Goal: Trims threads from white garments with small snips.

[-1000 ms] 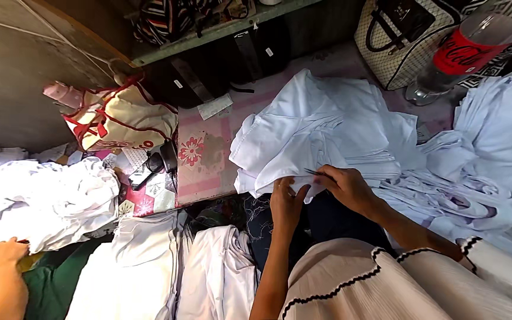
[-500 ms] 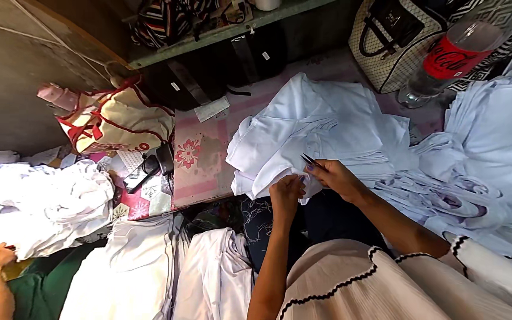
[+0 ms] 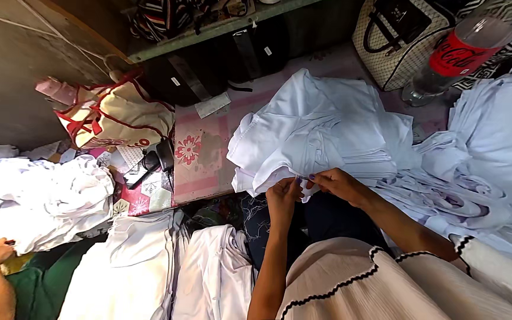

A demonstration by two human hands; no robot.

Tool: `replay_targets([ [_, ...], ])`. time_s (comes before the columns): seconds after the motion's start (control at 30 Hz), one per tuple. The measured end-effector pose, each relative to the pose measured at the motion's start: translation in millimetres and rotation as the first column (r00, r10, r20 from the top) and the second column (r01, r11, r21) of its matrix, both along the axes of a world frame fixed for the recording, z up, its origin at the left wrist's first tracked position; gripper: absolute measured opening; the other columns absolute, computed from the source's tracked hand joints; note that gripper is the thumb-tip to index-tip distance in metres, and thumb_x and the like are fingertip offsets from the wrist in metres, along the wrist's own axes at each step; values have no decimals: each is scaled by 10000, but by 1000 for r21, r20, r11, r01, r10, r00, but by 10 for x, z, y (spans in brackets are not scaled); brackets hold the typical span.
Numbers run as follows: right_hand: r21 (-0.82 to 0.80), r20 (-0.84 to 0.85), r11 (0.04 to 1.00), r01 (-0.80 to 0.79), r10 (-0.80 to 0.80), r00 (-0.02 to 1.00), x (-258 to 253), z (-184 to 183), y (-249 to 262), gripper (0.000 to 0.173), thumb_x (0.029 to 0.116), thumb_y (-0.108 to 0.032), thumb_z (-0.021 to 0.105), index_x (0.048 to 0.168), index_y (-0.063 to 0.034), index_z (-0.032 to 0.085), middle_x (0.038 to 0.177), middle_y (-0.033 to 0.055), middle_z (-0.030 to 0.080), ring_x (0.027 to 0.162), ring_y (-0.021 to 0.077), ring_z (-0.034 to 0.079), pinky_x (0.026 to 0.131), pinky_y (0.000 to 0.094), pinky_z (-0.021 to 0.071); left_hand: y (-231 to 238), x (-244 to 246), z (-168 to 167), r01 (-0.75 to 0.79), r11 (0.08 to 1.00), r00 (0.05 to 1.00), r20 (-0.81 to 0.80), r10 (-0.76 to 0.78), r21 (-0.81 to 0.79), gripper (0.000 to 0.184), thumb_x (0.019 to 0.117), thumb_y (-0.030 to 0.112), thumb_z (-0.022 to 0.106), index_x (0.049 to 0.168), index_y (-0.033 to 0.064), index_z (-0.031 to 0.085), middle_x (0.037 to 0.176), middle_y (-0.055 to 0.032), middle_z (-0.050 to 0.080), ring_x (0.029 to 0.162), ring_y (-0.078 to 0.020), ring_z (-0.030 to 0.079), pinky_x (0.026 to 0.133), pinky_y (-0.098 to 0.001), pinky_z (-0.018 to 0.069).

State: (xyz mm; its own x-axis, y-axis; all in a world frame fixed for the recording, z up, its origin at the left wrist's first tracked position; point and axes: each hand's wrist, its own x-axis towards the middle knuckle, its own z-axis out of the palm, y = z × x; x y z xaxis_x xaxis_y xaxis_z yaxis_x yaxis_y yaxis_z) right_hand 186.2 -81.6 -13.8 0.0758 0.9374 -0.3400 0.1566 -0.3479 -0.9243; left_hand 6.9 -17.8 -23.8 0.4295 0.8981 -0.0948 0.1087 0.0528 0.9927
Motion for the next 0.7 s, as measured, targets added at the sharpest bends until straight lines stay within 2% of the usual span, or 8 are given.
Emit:
replay_targets([
  [0.13, 63, 5, 997, 36, -36, 999, 1, -76, -1, 327, 1079, -255, 515, 936, -63, 738, 623, -114, 454, 531, -30, 378, 530, 168, 328, 0, -11, 0, -10, 1000, 1000, 1, 10, -3, 137, 988, 27, 603, 958, -54, 709, 688, -12, 700, 570, -60, 669, 571, -229, 592],
  [0.3, 26, -23, 1000, 15, -15, 1000, 23, -61, -34, 347, 1089, -285, 492, 956, -71, 730, 614, -123, 427, 514, -32, 357, 510, 167, 312, -16, -29, -10, 11, 1000, 1000, 5, -11, -11, 130, 985, 22, 610, 951, -50, 712, 687, -11, 704, 575, -61, 672, 571, -226, 590],
  [0.57, 61, 3, 998, 14, -14, 1000, -20, -113, 69, 330, 1082, -255, 509, 913, -69, 724, 617, -116, 439, 533, -27, 373, 536, 173, 327, -19, -12, -66, 24, 1000, 1000, 5, -24, -2, 135, 983, 20, 608, 941, -49, 716, 678, -6, 700, 569, -55, 669, 573, -224, 591],
  [0.63, 63, 13, 998, 15, -16, 1000, 15, -129, 16, 325, 1078, -255, 514, 935, -66, 735, 621, -113, 449, 532, -27, 374, 530, 173, 327, -19, -96, -105, 133, 990, 985, -120, -125, 57, 144, 978, 45, 623, 942, -47, 728, 716, -33, 718, 614, -76, 691, 621, -251, 607],
  [0.67, 59, 36, 998, 1, -3, 999, 47, -112, -26, 325, 1079, -252, 509, 948, -63, 739, 621, -111, 453, 530, -28, 374, 526, 172, 327, -9, -177, -99, 260, 961, 938, -260, -229, 91, 162, 971, 79, 643, 953, -45, 745, 788, -74, 739, 697, -122, 717, 704, -312, 618],
  [0.7, 64, 73, 998, -19, 15, 997, 84, -84, -75, 328, 1080, -247, 505, 953, -58, 741, 619, -109, 451, 532, -29, 372, 530, 172, 327, 1, -255, -53, 392, 917, 849, -415, -326, 81, 183, 963, 140, 673, 959, -20, 763, 888, -108, 756, 816, -190, 733, 806, -406, 604],
])
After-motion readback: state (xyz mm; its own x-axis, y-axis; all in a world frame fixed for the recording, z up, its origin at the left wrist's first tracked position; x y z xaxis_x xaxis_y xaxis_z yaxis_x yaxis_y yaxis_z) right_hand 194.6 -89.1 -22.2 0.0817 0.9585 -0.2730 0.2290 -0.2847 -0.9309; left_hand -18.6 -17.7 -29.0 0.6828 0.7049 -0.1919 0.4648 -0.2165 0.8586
